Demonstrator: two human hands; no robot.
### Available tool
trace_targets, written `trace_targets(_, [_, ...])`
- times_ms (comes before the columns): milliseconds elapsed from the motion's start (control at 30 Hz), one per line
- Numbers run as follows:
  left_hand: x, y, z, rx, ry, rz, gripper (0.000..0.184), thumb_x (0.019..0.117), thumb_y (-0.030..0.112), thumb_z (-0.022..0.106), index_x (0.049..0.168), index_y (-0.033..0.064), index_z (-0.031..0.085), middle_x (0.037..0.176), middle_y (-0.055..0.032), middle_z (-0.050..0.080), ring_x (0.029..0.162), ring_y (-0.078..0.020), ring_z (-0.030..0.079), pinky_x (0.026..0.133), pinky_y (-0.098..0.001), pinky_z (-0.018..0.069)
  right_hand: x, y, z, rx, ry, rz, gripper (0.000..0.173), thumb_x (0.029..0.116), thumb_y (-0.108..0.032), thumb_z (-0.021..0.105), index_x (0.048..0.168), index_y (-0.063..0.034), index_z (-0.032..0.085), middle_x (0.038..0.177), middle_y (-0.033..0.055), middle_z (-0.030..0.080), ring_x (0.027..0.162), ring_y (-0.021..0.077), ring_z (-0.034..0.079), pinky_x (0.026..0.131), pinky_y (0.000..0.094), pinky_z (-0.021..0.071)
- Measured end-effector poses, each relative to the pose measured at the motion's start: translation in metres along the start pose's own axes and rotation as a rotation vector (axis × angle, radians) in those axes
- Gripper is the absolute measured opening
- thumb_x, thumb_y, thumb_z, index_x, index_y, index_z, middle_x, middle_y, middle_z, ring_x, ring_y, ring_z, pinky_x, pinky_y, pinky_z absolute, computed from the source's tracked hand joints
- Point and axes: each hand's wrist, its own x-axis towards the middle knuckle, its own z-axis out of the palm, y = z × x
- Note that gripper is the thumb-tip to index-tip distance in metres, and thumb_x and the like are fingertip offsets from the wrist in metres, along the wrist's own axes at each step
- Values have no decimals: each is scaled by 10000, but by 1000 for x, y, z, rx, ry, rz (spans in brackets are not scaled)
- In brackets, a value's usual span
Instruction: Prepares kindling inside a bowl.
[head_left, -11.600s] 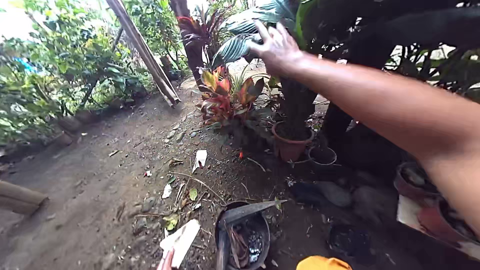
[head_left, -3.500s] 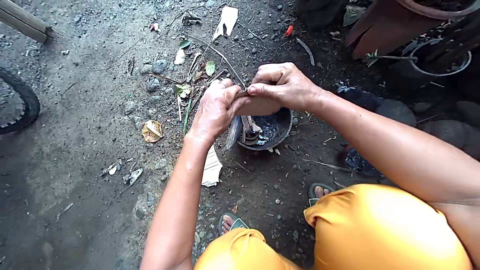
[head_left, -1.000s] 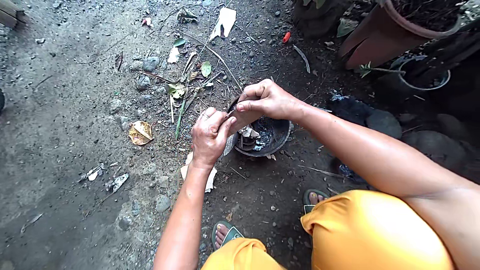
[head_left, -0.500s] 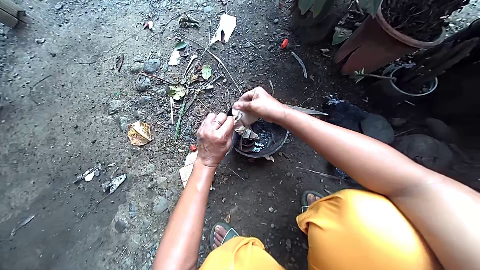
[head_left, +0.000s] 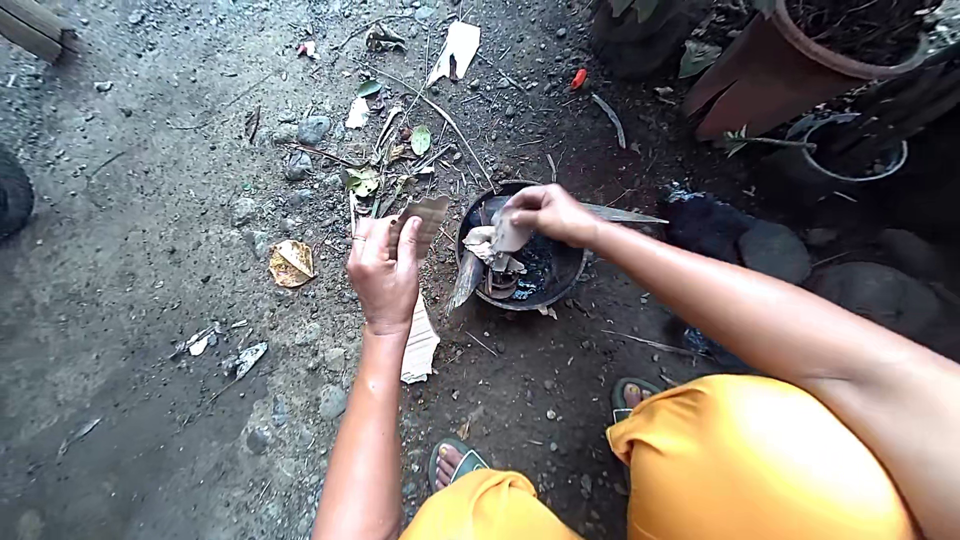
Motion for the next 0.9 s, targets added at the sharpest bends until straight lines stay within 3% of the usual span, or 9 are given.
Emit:
trace_targets(167, [-6, -4, -1, -62, -40, -110, 265, 1004, 247, 667, 995, -14, 709, 967, -129, 654, 890, -164, 653, 829, -301, 531, -1, 2, 25, -420, -267, -231, 168, 972, -88, 655, 1084, -55, 775, 1024, 157, 723, 1059, 341, 633, 966, 555, 472])
trace_targets(267, [-8, -5, -2, -77, -73, -215, 305, 1030, 294, 625, 1033, -2, 702, 1012, -129, 663, 891, -170, 665, 820, -333, 544, 7, 24, 38, -533, -261, -413, 146, 923, -38, 670, 990, -82, 793, 981, 116, 741, 1033, 339, 647, 936, 520, 504])
trace_targets(433, [-9, -5, 1, -185, -94, -353, 353, 1073, 339, 534, 1079, 8, 654, 940, -109, 659, 795, -143, 654, 769, -339, 548, 4, 6, 26, -403, -137, -431, 208, 911, -35, 712, 1113, -37, 764, 1176, 155, 721, 1151, 354, 631, 1025, 527, 478])
trace_targets(500, [-11, -2, 5, -267, -93, -390, 337, 1073, 365, 525, 1088, 49, 642, 865, -54, 643, 707, -87, 630, 688, -278, 542, 3, -7, 16, -287, -61, -373, 212, 961, -126, 682, 1134, -29, 755, 1133, 155, 725, 1073, 298, 649, 955, 482, 501])
trace_targets(567, [-11, 2, 10, -368, -109, -415, 309, 1072, 384, 521, 1068, 95, 629, 783, 2, 623, 589, -44, 594, 555, -218, 519, 0, -22, 8, -137, -84, -287, 279, 1039, -216, 576, 1186, -27, 720, 1129, 112, 724, 1008, 158, 683, 922, 365, 546])
trace_targets(667, [-11, 12, 18, -524, -158, -405, 258, 1075, 341, 527, 1021, 106, 617, 777, 29, 625, 553, -23, 588, 512, -188, 522, -9, -43, 7, 81, -180, -227, 360, 1084, -241, 470, 1291, -4, 644, 1136, 57, 709, 942, 47, 659, 844, 244, 546])
trace_targets(800, [-14, 21, 24, -551, -263, -372, 254, 1070, 299, 545, 1076, 70, 654, 929, -15, 655, 657, -38, 637, 602, -213, 571, -11, -45, 10, 157, -101, -319, 103, 1012, -86, 575, 972, -28, 651, 815, -49, 658, 727, -14, 615, 713, 197, 537])
trace_targets(867, [-13, 17, 19, -504, -357, -385, 344, 1066, 300, 552, 1293, 57, 640, 1166, -100, 651, 863, -121, 672, 755, -305, 590, -8, -37, -3, 31, -44, -369, 117, 1001, -86, 579, 929, -25, 648, 785, -41, 633, 706, -11, 588, 704, 203, 518])
trace_targets(900, [-13, 11, 16, -470, -396, -406, 414, 1063, 323, 552, 1393, 76, 589, 1257, -127, 628, 941, -169, 656, 794, -348, 569, -7, -32, -15, -88, -17, -370, 134, 1004, -92, 579, 970, 3, 668, 832, 11, 649, 740, 28, 601, 739, 243, 526])
